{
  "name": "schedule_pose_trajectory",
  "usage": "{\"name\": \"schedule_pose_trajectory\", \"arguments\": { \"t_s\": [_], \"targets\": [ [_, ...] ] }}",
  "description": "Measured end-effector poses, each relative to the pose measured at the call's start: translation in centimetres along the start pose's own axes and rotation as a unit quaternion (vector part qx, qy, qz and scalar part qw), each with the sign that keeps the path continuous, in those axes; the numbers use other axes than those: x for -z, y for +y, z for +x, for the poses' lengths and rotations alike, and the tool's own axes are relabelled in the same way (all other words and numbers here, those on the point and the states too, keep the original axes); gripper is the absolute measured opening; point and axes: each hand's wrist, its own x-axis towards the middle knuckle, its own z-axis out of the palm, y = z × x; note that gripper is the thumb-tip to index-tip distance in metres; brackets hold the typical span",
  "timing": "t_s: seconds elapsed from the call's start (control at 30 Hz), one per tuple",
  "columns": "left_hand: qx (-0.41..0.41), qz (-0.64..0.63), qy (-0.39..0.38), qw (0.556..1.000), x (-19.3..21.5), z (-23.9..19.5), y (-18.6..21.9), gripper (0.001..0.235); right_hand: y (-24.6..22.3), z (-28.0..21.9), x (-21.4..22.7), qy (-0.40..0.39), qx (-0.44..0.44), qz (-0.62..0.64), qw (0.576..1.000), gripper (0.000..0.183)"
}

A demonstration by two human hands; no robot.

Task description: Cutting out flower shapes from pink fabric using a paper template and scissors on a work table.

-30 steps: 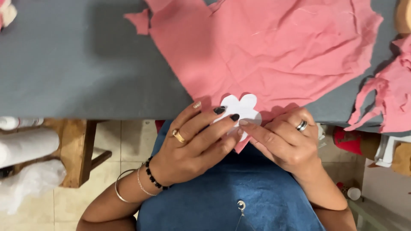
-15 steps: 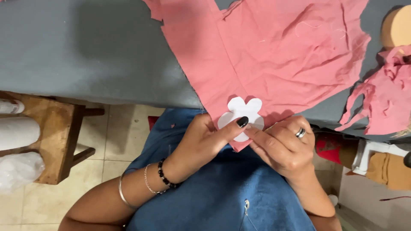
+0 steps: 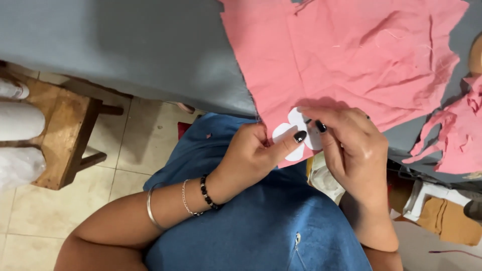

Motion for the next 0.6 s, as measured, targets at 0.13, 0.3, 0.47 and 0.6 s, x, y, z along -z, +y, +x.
{"name": "schedule_pose_trajectory", "arguments": {
  "t_s": [0.13,0.3,0.47,0.6],
  "targets": [
    [0.001,-0.052,0.001,0.999,1.4,-0.5,-0.6,0.042,0.6,-0.5,-1.1,0.023,0.014,0.019,0.999,0.031],
    [-0.034,0.015,-0.003,0.999,2.2,-1.1,0.3,0.05,0.9,-0.6,-1.4,0.04,0.012,0.04,0.998,0.028],
    [-0.017,0.001,0.0,1.0,1.0,-0.6,0.3,0.053,0.2,-0.6,-1.1,0.036,-0.013,0.058,0.998,0.028],
    [-0.061,0.051,0.024,0.997,0.4,0.1,-0.4,0.053,0.0,-1.2,-1.4,0.088,-0.07,0.11,0.988,0.015]
  ]
}}
